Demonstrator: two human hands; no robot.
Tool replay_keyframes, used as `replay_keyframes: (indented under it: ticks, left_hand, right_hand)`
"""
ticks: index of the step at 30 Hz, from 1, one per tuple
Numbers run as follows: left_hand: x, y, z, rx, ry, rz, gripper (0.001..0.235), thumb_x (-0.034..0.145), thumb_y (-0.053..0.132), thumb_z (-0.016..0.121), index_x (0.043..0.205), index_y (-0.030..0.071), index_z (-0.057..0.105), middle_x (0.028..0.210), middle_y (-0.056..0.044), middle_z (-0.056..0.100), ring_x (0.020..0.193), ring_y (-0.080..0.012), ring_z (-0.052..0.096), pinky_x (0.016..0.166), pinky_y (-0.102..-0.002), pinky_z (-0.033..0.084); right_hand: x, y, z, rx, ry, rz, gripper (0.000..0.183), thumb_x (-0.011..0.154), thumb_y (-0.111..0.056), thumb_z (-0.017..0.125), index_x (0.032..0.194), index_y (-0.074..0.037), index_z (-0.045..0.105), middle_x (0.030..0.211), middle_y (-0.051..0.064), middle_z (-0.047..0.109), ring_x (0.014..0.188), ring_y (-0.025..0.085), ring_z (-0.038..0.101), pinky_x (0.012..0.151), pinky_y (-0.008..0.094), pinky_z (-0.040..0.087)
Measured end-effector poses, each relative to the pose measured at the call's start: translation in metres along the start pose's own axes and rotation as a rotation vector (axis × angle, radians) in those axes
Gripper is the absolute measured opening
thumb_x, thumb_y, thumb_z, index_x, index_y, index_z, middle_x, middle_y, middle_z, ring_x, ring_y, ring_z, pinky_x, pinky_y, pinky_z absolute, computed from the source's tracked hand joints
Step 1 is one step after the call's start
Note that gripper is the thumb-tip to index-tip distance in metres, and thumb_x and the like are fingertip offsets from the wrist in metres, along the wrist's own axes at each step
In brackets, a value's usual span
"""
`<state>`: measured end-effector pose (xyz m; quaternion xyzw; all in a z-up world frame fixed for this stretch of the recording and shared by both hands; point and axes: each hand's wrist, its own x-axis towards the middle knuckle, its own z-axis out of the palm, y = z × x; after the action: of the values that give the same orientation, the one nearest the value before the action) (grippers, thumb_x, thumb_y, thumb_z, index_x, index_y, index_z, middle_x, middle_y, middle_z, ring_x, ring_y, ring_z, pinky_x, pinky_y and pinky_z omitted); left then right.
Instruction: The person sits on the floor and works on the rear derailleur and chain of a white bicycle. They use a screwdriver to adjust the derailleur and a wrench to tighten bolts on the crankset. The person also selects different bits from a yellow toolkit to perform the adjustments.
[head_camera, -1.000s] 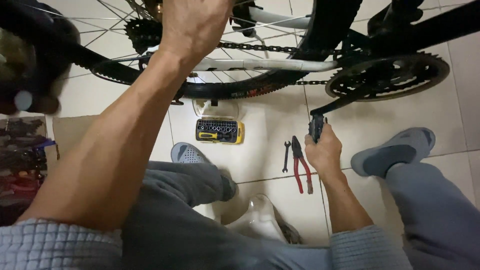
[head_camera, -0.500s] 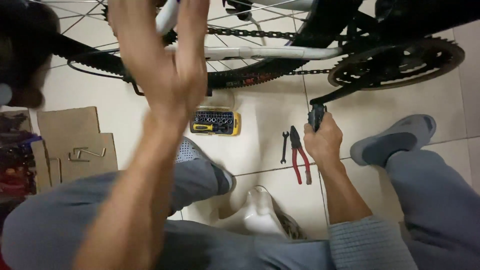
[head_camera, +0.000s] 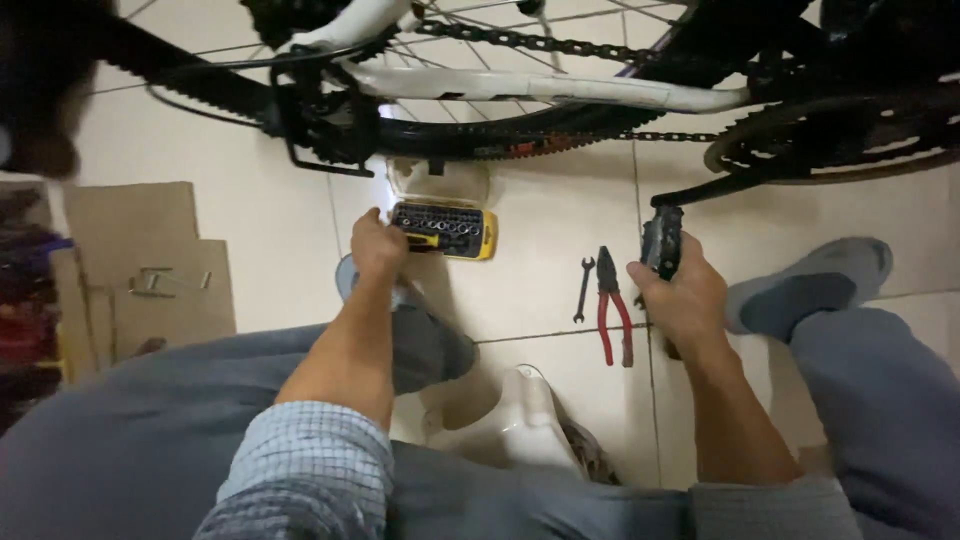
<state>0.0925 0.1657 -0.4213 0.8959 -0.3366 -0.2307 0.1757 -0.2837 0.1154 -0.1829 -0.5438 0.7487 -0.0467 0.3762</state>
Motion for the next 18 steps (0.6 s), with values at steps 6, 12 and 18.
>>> replay_keyframes:
  ticks: [6, 12, 18]
  left_hand:
    - [-0.024, 0.005, 0.002, -0.016, -0.149, -0.013, 0.054, 0.086, 0.016, 0.056, 0.139, 0.006, 0.061, 0.118, -0.018, 0.073, 0.114, -0.0382, 0.068, 0.101, -0.052, 0.051]
    - [-0.066, 0.043, 0.003, -0.037, -0.353, -0.103, 0.05, 0.095, 0.024, 0.059, 0.144, 0.017, 0.053, 0.131, -0.011, 0.068, 0.122, -0.0312, 0.064, 0.105, -0.047, 0.051]
    - [-0.1, 0.038, 0.018, 0.326, 0.182, 0.685, 0.007, 0.087, 0.018, 0.065, 0.091, 0.016, 0.069, 0.093, -0.006, 0.056, 0.093, -0.0273, 0.061, 0.075, -0.041, 0.049]
  right_hand:
    - [-0.02, -0.016, -0.012, 0.147, -0.131, 0.056, 0.112, 0.072, -0.038, 0.089, 0.157, 0.002, 0.029, 0.139, 0.034, 0.053, 0.13, 0.046, 0.052, 0.109, 0.056, 0.042]
    - [0.011, 0.072, 0.011, -0.086, -0.282, 0.297, 0.101, 0.079, -0.02, 0.087, 0.159, 0.001, 0.028, 0.152, 0.031, 0.044, 0.14, 0.043, 0.044, 0.116, 0.057, 0.039]
    - [0.008, 0.089, 0.068, -0.228, -0.441, 0.113, 0.083, 0.081, -0.057, 0.072, 0.147, -0.01, 0.054, 0.131, 0.017, 0.068, 0.117, 0.032, 0.068, 0.108, 0.043, 0.047]
